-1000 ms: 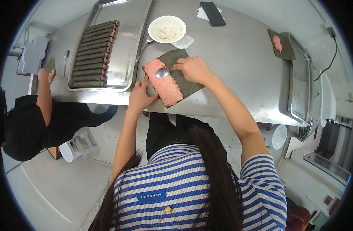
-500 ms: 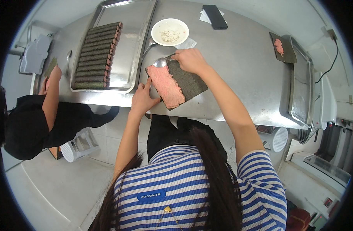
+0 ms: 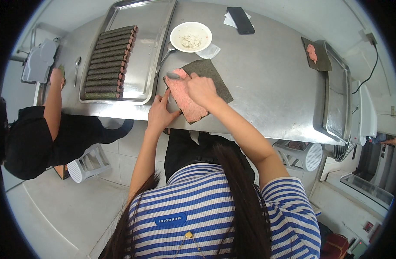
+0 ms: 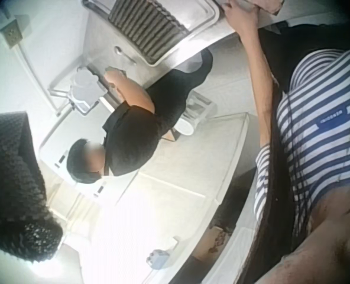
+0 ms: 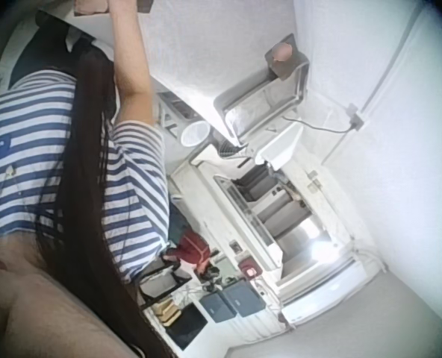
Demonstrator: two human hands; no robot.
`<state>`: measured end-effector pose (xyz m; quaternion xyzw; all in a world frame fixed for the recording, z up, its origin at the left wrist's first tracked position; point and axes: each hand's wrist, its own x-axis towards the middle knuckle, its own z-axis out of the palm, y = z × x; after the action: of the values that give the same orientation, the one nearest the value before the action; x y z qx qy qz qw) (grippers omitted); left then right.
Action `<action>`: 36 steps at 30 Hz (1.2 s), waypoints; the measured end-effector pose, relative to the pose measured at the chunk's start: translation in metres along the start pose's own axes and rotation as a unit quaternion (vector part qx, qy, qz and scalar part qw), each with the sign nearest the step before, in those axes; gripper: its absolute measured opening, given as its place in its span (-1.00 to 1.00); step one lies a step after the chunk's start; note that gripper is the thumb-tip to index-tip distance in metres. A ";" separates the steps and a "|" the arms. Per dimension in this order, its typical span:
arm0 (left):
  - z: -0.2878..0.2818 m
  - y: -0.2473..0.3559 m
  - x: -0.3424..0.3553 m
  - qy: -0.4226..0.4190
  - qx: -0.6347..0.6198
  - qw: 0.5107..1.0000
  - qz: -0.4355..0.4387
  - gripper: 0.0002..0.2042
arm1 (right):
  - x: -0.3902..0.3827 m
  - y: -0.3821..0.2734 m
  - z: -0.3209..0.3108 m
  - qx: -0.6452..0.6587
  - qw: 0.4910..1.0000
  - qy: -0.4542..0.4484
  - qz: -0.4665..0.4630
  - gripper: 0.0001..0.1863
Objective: The person spreads a pink filling onto nori sheets using a spoon, then rolls the sheets into sushi rolls. The finished rolls are placed on a metal tray. Another person works alongside at the same counter.
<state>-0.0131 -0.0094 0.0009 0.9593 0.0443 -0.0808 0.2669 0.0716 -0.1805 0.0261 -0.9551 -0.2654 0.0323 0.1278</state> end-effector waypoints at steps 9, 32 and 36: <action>-0.002 0.001 -0.004 0.009 -0.001 1.000 0.007 -0.15 | 0.001 -0.010 -0.011 0.089 0.995 0.035 0.011 -0.72; -0.001 0.002 -0.001 -0.002 0.034 0.999 -0.001 -0.13 | -0.030 0.056 -0.011 0.173 0.978 -0.029 0.112 -0.70; -0.004 0.005 0.000 -0.022 0.031 0.999 -0.014 -0.17 | -0.065 0.055 -0.023 0.191 0.971 -0.068 0.123 -0.71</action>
<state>-0.0119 -0.0116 0.0063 0.9645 0.0488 -0.1070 0.2366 0.0464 -0.2651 0.0333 -0.9339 -0.1427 0.1628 0.2846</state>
